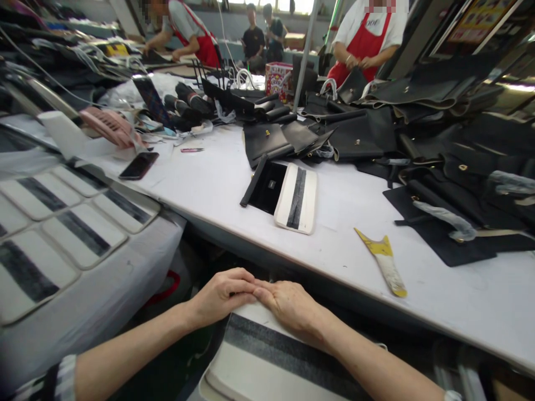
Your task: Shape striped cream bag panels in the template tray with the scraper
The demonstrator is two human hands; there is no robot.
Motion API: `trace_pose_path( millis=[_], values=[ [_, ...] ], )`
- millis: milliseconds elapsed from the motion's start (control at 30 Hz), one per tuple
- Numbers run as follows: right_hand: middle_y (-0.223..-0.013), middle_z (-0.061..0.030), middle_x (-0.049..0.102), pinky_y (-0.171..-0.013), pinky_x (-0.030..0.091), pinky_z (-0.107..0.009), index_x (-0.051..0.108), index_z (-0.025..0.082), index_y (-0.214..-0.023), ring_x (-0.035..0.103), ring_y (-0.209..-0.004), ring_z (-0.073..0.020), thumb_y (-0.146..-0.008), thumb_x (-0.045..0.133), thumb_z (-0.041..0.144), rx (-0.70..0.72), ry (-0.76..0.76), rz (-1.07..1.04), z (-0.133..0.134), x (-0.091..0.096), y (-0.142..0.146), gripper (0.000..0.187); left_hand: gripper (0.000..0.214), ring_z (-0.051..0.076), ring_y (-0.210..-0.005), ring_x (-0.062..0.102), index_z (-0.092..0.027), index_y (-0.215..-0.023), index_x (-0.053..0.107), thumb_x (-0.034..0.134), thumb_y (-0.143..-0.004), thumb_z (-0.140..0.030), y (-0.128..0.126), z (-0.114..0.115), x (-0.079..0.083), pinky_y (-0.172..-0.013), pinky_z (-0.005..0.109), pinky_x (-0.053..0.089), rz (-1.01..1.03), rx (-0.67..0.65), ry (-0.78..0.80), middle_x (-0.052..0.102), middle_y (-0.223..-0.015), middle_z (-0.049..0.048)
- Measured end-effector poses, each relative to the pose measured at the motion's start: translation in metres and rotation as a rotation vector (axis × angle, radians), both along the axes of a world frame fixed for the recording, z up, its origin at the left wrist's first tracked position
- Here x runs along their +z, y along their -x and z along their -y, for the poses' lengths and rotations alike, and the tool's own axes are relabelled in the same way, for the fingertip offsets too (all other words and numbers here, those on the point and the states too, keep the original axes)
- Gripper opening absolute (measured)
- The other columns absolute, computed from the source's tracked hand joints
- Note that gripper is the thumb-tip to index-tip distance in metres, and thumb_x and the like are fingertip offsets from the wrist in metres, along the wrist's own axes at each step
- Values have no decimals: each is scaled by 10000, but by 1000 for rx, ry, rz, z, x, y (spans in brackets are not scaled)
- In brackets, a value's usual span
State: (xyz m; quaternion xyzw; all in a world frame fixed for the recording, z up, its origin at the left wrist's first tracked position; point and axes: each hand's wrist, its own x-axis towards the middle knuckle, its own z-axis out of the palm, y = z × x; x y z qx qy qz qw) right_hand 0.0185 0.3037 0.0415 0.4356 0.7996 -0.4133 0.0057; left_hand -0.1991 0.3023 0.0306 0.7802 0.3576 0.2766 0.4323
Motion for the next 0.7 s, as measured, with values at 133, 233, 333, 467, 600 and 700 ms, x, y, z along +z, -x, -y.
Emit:
trace_pose_path(
  millis=[133, 233, 333, 467, 600, 700],
  values=[
    [-1289, -34, 626, -960, 465, -424, 441, 361, -1443, 629, -1102, -292, -1010, 203, 584, 26, 94, -20, -2, 5, -3, 542, 84, 140, -869, 606, -175, -904, 732, 689, -841, -211, -1, -3, 4, -800, 247, 476, -4, -4, 15, 630, -937, 33],
    [-1333, -13, 594, -995, 443, -440, 414, 391, -1452, 605, -1148, -298, -1011, 227, 578, -3, 144, -50, -3, 9, -6, 514, 79, 116, -778, 569, -162, -803, 653, 729, -784, -160, -4, -5, 11, -713, 236, 447, -25, 71, 82, 583, -835, -8],
    [-1298, -7, 619, -982, 451, -418, 441, 383, -1436, 614, -1128, -288, -1015, 248, 560, -17, 192, -99, -5, 11, -7, 496, 148, 114, -774, 549, -173, -780, 607, 747, -755, -134, -7, -8, 19, -700, 236, 424, -117, 66, 91, 558, -807, -30],
    [-1230, -13, 651, -946, 466, -376, 556, 314, -1333, 630, -1072, -267, -1019, 240, 550, 4, 241, -173, -8, 10, -9, 504, 169, 134, -844, 544, -184, -822, 587, 749, -778, -171, -8, -11, 24, -742, 248, 418, -261, -12, 10, 562, -864, -24],
    [-1219, -18, 656, -929, 474, -379, 593, 306, -1286, 637, -1049, -262, -1019, 231, 542, 40, 232, -172, -10, 6, -8, 508, 138, 153, -840, 526, -175, -833, 561, 671, -870, -250, -5, -14, 23, -753, 268, 411, -366, -143, -159, 556, -866, 2],
    [-1192, -40, 674, -909, 480, -418, 575, 339, -1325, 654, -1022, -283, -1010, 241, 542, 37, 156, -87, -7, 5, -6, 502, 161, 161, -840, 516, -172, -857, 562, 531, -958, -294, -2, -17, 24, -765, 282, 405, -385, -290, -272, 560, -890, 29]
  ],
)
